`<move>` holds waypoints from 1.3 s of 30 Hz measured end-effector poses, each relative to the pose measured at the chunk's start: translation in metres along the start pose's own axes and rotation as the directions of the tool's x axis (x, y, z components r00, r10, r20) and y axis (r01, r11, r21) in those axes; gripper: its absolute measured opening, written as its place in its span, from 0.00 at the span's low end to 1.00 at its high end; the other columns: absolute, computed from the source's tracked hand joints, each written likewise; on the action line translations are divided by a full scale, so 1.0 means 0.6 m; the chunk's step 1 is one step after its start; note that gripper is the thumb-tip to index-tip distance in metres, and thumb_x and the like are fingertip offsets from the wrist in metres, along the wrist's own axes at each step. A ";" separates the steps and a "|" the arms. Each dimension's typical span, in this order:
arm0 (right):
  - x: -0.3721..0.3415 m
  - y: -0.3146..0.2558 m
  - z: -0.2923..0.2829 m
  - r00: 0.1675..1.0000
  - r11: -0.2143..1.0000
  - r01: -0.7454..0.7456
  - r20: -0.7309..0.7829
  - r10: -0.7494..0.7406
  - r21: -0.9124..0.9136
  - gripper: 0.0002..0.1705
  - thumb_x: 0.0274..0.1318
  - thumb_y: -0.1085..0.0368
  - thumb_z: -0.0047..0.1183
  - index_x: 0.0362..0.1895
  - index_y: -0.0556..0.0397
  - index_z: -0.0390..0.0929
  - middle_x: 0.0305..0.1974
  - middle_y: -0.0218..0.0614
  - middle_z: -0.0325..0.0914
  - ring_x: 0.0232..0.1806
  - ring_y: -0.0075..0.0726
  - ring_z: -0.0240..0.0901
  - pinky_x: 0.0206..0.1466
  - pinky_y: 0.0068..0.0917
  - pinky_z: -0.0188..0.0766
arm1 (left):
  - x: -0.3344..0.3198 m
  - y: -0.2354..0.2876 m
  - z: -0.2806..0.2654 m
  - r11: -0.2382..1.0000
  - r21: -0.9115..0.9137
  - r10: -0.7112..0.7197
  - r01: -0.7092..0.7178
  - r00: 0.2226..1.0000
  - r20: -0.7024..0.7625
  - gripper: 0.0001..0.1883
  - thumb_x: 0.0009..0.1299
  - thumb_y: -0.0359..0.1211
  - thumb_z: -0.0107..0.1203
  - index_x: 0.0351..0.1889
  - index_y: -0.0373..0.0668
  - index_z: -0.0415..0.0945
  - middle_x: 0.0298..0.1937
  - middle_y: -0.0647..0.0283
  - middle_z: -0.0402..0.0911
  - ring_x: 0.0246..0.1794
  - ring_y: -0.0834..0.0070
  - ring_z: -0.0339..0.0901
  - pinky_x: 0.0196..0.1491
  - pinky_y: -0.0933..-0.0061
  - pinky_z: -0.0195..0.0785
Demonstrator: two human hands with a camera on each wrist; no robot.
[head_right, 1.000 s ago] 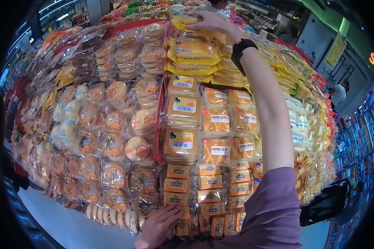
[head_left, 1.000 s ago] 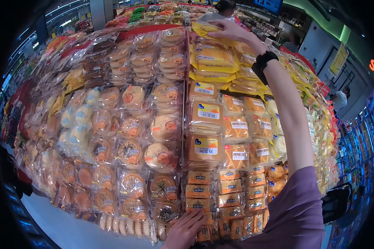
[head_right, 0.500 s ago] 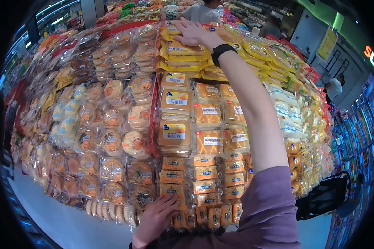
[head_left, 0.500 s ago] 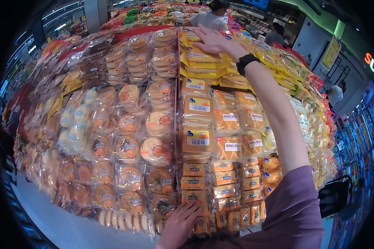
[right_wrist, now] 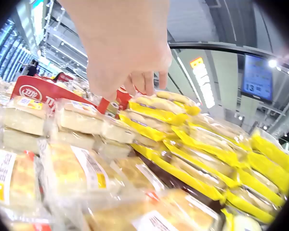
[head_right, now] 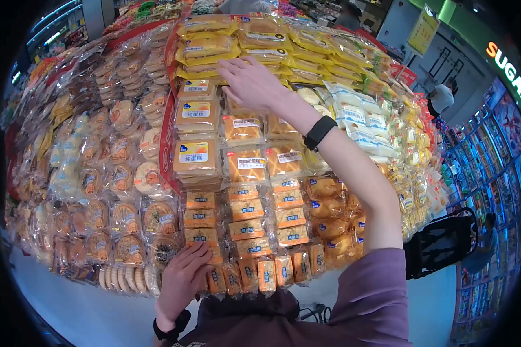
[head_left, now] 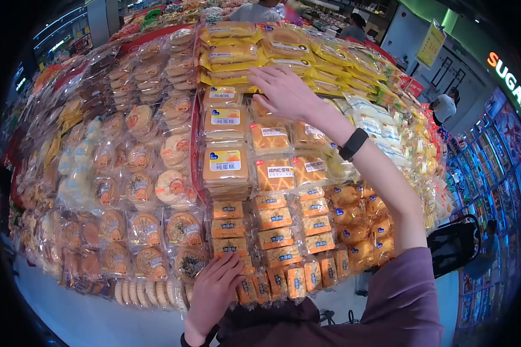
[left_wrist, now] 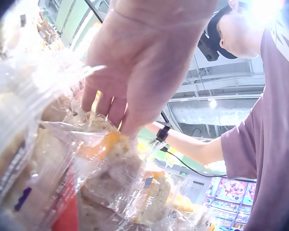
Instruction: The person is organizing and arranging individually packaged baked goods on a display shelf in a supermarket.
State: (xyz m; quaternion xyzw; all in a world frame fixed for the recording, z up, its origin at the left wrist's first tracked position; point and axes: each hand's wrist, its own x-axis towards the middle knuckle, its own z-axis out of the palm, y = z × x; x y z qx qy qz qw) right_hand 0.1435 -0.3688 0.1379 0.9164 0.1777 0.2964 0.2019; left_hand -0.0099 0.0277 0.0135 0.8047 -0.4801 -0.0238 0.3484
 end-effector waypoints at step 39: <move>0.050 0.252 0.057 0.969 0.994 -0.107 -0.223 0.101 -0.013 0.21 0.54 0.62 0.58 0.52 0.49 0.73 0.32 0.45 0.83 0.34 0.55 0.82 0.37 0.50 0.77 | 0.002 0.059 0.031 0.947 0.004 -0.320 0.322 0.941 -0.108 0.17 0.65 0.33 0.69 0.48 0.34 0.82 0.57 0.51 0.85 0.66 0.54 0.76 0.72 0.51 0.65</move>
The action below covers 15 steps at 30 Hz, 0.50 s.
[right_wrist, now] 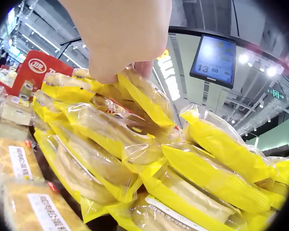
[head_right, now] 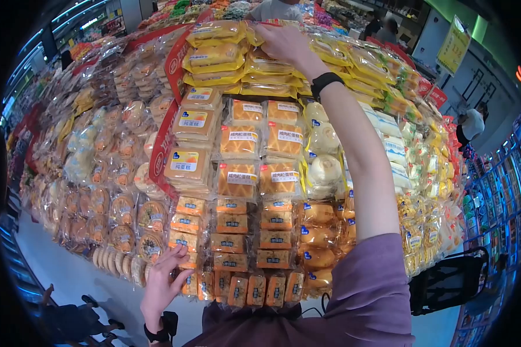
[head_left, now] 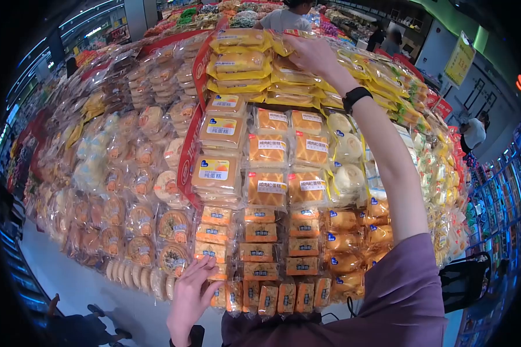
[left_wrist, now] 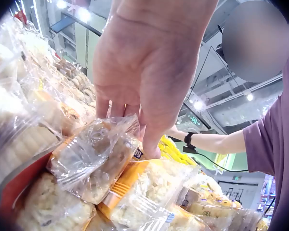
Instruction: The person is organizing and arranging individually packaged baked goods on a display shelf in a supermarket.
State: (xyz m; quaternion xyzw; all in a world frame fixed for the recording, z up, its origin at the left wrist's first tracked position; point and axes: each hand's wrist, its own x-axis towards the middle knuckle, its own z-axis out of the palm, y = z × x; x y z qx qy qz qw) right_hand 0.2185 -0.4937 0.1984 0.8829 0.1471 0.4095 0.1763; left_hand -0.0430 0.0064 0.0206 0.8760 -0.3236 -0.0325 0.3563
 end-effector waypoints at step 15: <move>-0.106 -0.104 0.007 0.995 0.987 -0.087 0.061 0.079 0.138 0.36 0.68 0.46 0.47 0.68 0.60 0.66 0.66 0.51 0.72 0.69 0.52 0.66 0.72 0.46 0.61 | 0.000 0.003 0.008 0.998 0.001 -0.069 0.069 0.997 0.022 0.17 0.64 0.32 0.70 0.46 0.32 0.81 0.58 0.49 0.84 0.69 0.52 0.74 0.71 0.54 0.64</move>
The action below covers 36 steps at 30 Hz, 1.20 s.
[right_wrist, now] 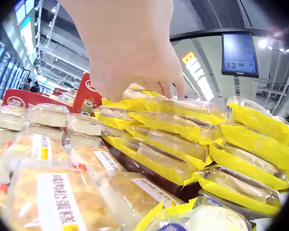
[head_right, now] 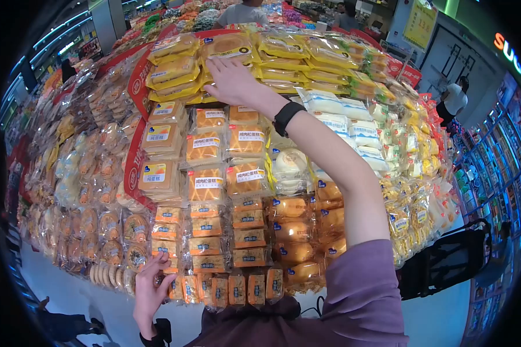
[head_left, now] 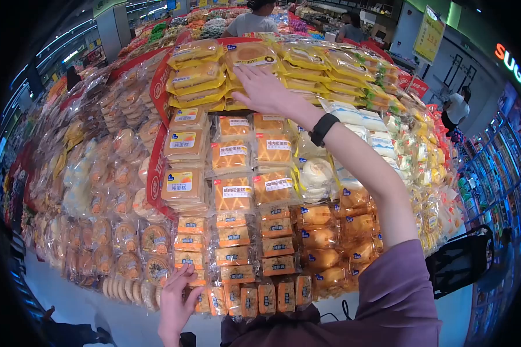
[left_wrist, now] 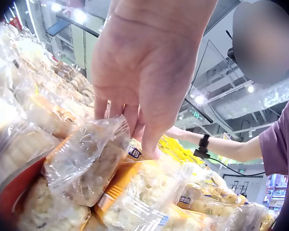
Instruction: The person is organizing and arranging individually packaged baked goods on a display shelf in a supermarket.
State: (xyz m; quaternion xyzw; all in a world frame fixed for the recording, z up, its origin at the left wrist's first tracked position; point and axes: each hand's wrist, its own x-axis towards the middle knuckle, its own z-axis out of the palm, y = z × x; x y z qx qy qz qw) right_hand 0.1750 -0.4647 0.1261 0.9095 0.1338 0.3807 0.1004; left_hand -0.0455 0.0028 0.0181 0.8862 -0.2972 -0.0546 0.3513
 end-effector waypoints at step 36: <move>-0.896 -0.147 -0.654 0.437 0.478 -0.872 0.273 0.857 -0.106 0.21 0.68 0.59 0.57 0.60 0.56 0.76 0.70 0.47 0.71 0.72 0.54 0.64 0.76 0.46 0.56 | -0.004 -0.024 0.032 0.998 -0.039 -0.060 0.056 0.994 -0.094 0.14 0.81 0.32 0.49 0.48 0.28 0.79 0.65 0.43 0.79 0.73 0.58 0.70 0.73 0.61 0.60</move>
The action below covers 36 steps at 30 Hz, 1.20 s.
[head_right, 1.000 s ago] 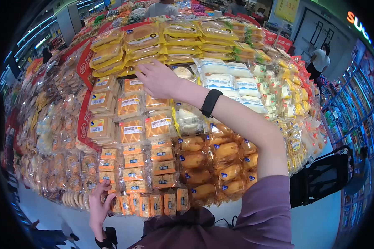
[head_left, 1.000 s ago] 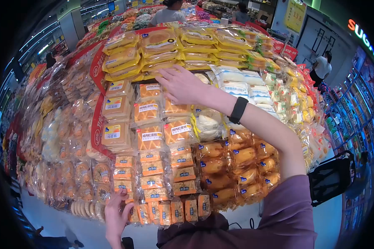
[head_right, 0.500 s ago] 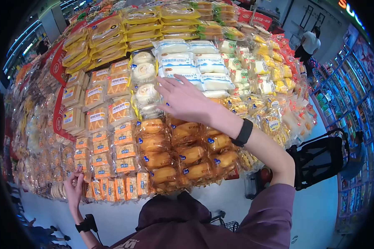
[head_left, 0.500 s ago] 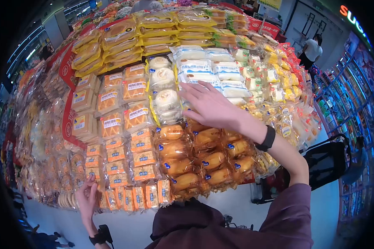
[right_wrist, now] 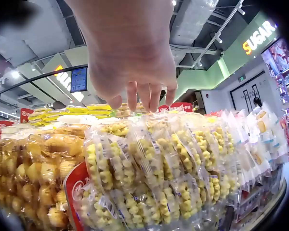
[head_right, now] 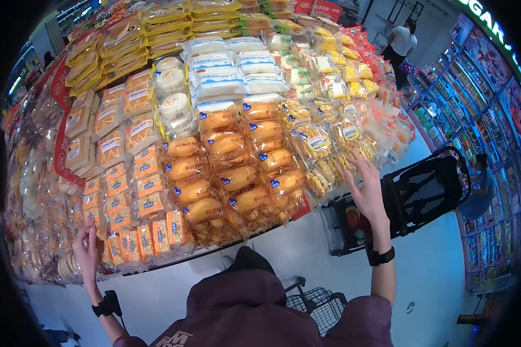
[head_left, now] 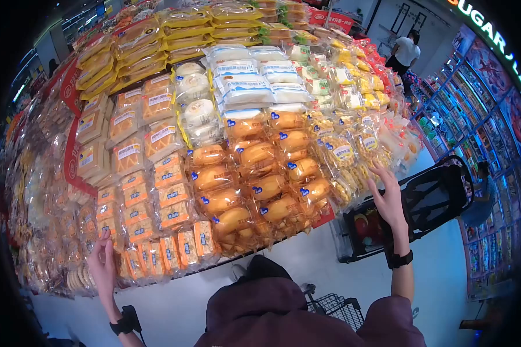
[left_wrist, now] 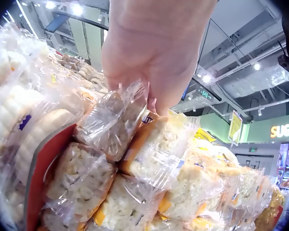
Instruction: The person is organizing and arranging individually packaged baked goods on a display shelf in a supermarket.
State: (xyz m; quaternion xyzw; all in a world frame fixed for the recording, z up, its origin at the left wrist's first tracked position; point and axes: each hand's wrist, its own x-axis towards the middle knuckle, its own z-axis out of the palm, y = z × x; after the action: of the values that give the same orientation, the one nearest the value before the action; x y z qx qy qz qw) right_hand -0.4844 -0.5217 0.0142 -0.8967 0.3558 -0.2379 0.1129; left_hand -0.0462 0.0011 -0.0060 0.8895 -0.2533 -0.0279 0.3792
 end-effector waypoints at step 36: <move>0.215 0.271 -0.002 0.733 0.735 0.622 0.128 -0.668 0.271 0.21 0.60 0.64 0.62 0.57 0.49 0.77 0.70 0.40 0.67 0.69 0.52 0.64 0.71 0.46 0.62 | -0.046 0.703 0.613 0.761 0.314 0.519 -0.568 0.823 0.233 0.34 0.63 0.34 0.69 0.69 0.45 0.71 0.74 0.58 0.69 0.73 0.58 0.66 0.71 0.55 0.60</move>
State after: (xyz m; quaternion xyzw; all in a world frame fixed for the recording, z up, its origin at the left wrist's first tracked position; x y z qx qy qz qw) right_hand -0.4981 -0.7281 -0.0008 -0.9674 -0.0210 -0.1992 0.1547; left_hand -0.3401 -0.4750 0.0191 0.8285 -0.5257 0.0728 0.1789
